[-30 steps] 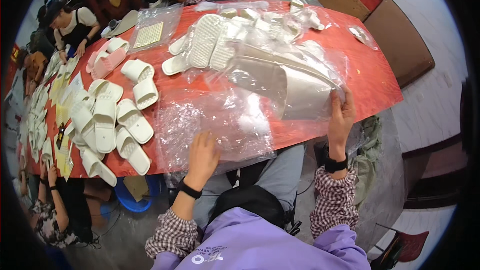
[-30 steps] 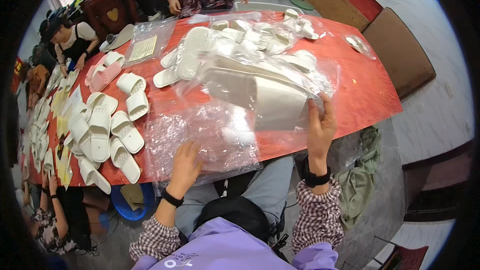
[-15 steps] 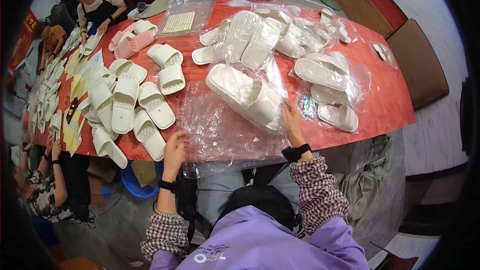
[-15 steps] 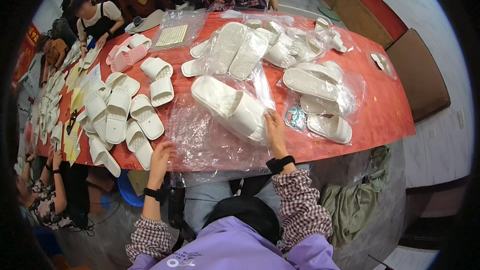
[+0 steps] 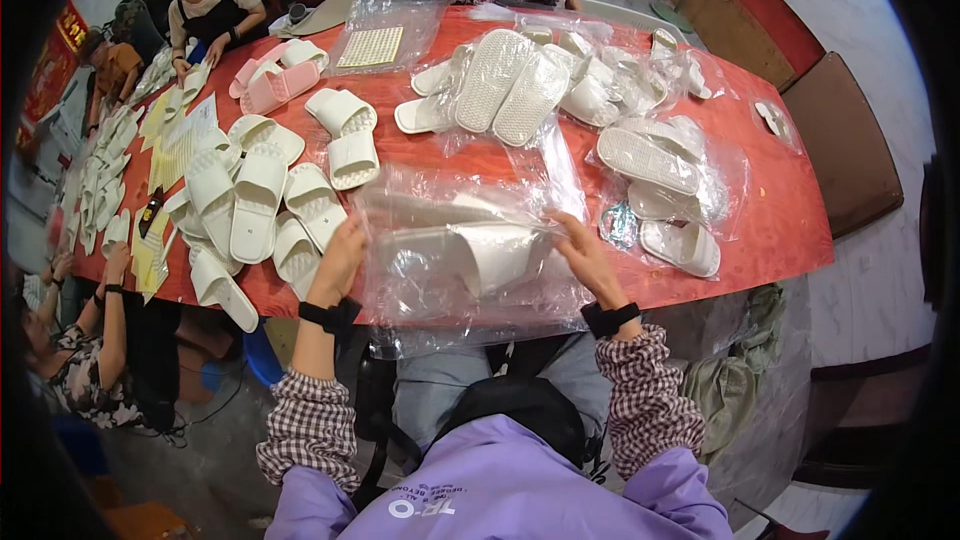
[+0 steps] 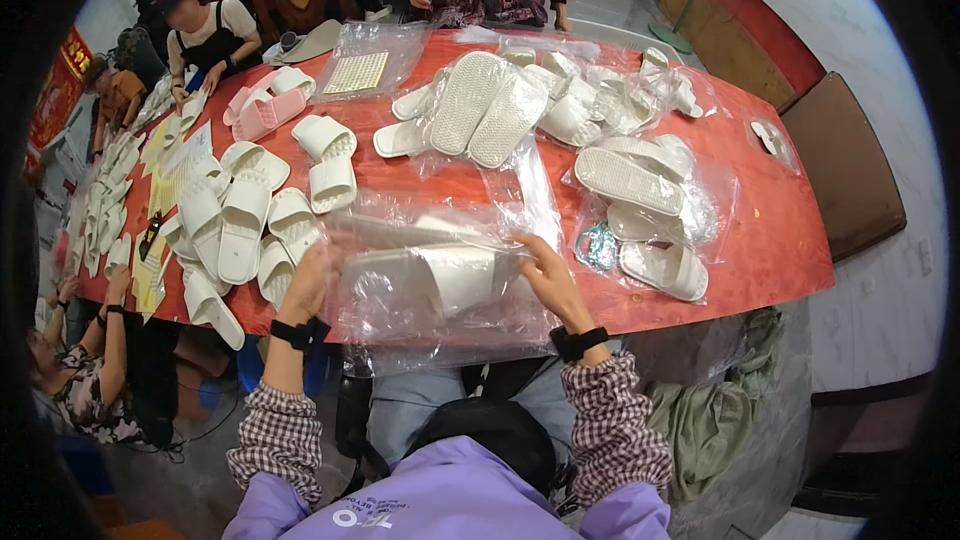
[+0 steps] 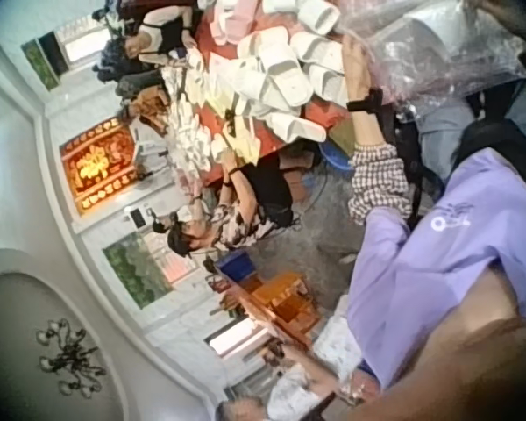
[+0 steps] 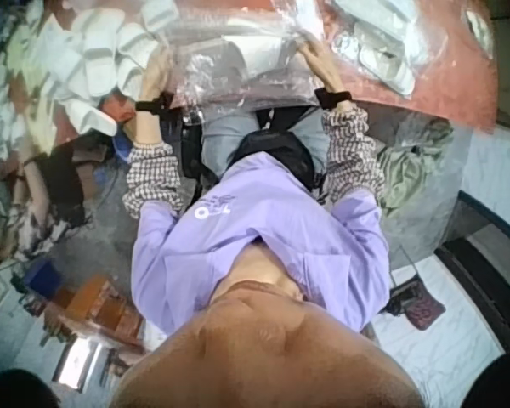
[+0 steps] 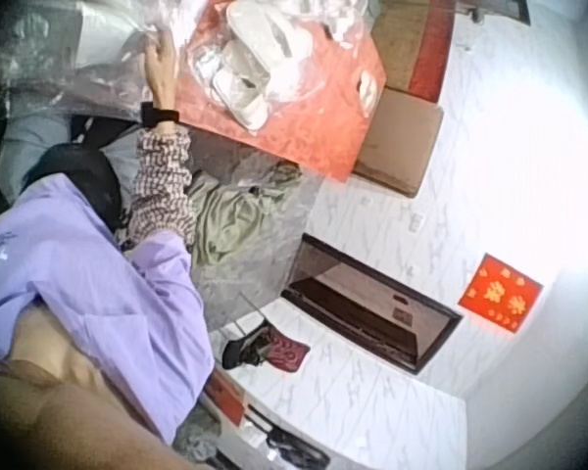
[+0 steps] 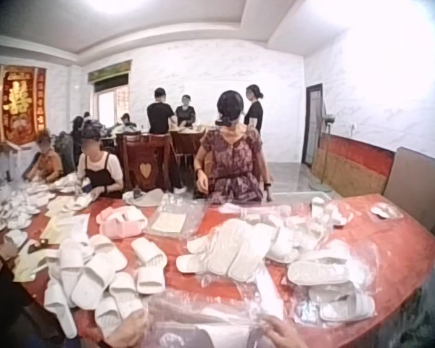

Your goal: Packing white slippers into clear plastic bags at a production table.

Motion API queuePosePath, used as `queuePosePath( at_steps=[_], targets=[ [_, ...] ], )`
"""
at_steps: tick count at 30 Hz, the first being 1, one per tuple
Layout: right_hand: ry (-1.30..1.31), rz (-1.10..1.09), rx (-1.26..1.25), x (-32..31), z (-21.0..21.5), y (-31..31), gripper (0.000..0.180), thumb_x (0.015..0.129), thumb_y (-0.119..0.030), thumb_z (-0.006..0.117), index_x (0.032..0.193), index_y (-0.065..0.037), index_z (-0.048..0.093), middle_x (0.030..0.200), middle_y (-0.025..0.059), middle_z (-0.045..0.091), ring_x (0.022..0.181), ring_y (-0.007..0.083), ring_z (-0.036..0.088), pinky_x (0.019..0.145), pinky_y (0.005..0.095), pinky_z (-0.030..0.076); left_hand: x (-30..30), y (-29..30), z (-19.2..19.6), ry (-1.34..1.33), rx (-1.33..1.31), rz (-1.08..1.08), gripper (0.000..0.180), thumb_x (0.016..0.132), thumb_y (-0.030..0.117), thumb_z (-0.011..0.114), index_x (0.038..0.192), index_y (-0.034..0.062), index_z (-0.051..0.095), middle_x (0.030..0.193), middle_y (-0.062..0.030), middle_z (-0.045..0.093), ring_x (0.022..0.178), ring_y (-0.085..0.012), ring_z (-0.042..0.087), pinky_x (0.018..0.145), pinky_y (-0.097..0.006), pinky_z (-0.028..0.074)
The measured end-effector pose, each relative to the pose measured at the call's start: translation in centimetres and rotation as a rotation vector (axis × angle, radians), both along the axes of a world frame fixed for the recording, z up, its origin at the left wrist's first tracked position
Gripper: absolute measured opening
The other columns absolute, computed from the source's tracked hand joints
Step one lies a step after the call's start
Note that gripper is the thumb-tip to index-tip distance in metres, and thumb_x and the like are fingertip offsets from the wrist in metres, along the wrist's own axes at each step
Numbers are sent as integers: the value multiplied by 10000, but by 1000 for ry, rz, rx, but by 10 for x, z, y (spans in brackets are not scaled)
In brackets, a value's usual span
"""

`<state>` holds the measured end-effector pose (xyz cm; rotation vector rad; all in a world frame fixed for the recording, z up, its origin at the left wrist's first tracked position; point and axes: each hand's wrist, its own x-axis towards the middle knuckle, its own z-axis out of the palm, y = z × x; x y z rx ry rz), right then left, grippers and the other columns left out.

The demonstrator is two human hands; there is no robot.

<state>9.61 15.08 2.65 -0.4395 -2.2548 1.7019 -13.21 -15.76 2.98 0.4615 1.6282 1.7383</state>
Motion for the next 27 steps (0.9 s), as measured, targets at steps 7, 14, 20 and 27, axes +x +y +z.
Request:
queuePosePath(
  at_steps=[7, 14, 20, 27],
  targets=[
    [27, -129, -72, -2, -20, -1, 337, 944, -201, 534, 1229, -29, 588, 1241, 106, 598, 1130, 191, 553, 965, 310, 421, 36, -15, -59, 734, -358, 23, 497, 875, 117, 618, 1293, -23, 388, 1233, -136, 484, 1035, -213, 546, 944, -317, 422],
    [39, -116, -7, -26, -18, -14, 494, 935, -194, 567, 1397, -113, 415, 1209, 85, 585, 886, 131, 572, 803, 301, 492, 22, -23, -69, 302, -164, 31, 849, 720, 21, 728, 1386, -32, 204, 1292, -188, 436, 1123, -279, 540, 960, -345, 446],
    [-106, 6, 173, -28, -27, -1, 563, 904, -43, 468, 1454, -126, 380, 1363, 139, 528, 1019, 192, 607, 905, 303, 461, 21, -10, -65, 392, -186, 40, 991, 681, 25, 775, 1431, -37, 130, 1269, -173, 474, 1155, -263, 506, 961, -340, 451],
    [179, -19, 520, -35, -12, -20, 518, 896, -15, 509, 1397, -134, 456, 1151, 197, 633, 995, 285, 656, 848, 372, 509, 23, -14, -46, 564, -429, -49, 787, 631, 130, 810, 1311, 31, 425, 1251, -175, 475, 1070, -271, 554, 908, -356, 484]
  ],
)
